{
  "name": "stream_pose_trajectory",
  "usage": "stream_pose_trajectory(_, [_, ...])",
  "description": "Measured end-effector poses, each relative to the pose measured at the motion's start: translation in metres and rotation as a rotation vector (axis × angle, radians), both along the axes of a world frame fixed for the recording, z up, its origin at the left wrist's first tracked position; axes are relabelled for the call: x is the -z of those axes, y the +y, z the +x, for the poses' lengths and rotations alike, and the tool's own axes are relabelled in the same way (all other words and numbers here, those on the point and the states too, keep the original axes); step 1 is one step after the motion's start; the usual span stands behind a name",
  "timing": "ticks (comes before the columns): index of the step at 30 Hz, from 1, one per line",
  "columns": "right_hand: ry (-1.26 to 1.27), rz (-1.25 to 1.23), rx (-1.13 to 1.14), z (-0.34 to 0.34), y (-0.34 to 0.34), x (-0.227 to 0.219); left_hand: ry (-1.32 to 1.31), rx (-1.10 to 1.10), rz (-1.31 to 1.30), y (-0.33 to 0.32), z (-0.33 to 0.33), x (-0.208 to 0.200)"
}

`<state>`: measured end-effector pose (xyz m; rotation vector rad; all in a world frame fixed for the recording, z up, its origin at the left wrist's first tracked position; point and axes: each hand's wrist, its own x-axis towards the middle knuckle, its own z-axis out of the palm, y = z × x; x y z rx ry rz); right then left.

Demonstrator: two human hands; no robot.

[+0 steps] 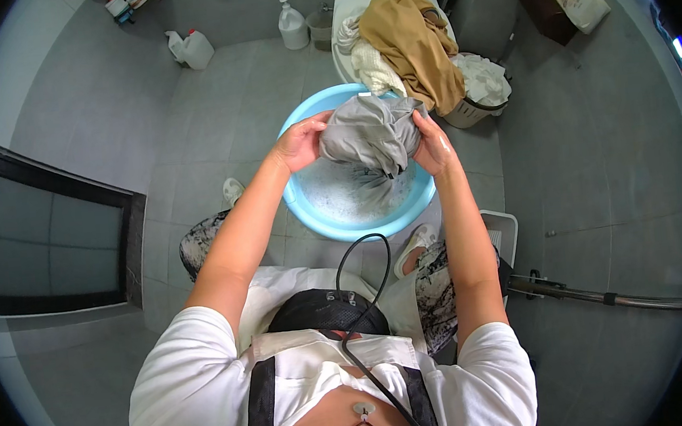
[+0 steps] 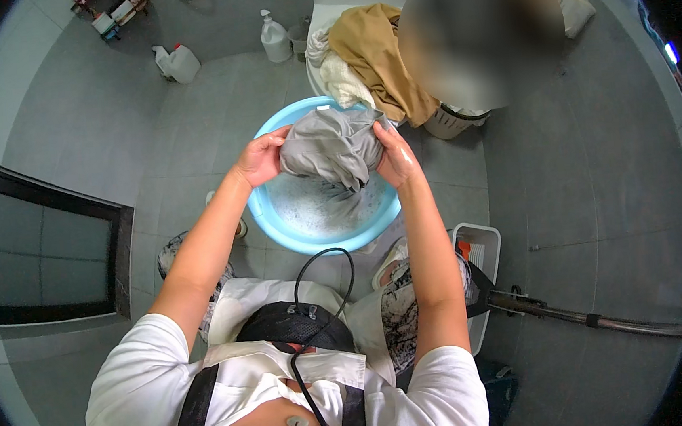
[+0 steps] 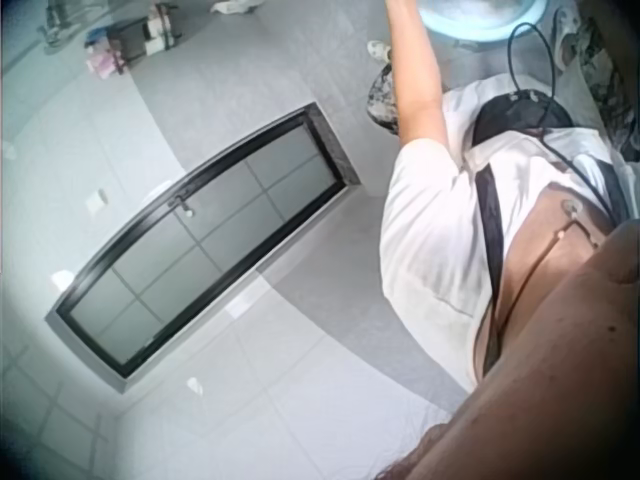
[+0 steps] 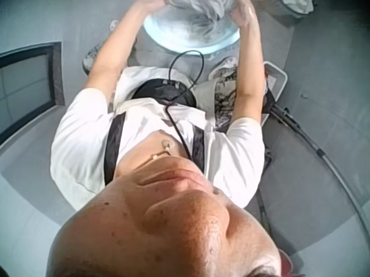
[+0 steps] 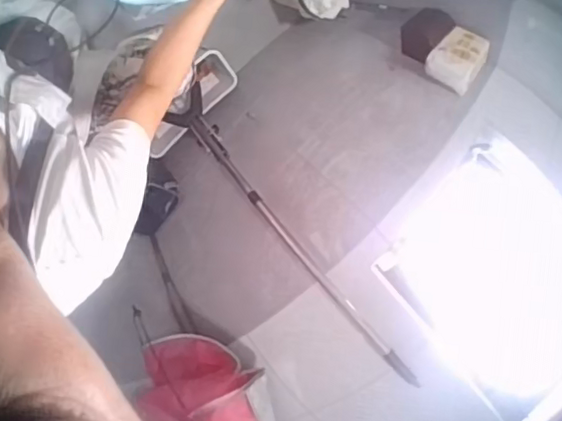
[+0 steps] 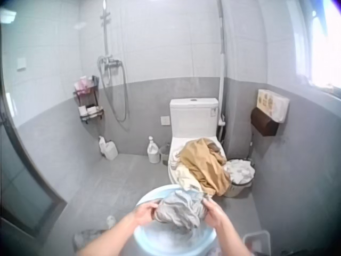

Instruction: The person washes a garment by hand in a basin of soapy water, rubbing the fabric against itself and squeezing it repeatedly.

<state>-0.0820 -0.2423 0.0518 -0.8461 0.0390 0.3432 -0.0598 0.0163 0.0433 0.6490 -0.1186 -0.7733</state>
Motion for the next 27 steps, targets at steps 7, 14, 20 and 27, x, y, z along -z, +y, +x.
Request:
stream_pose_trajectory(7, [0.011,-0.048,-0.130,-0.012,0.034,-0.018,-0.649,-0.432,0.777,-0.003,0.014,0.060])
stream_pose_trajectory(14, [-0.365,-0.694,-0.539,-0.022,0.057,-0.029,0.055,-0.396,-0.111,-0.045,-0.002,0.046])
stream_pose_trajectory(20, [-0.848,-1.155,0.243,-0.006,0.051,-0.025,0.026,-0.223,0.044,-0.069,-0.011,0.029])
stream_pose_trajectory(27, [-0.341,-1.066,0.085,0.007,0.041,0.005,0.167,-0.177,0.131,-0.049,-0.001,0.027])
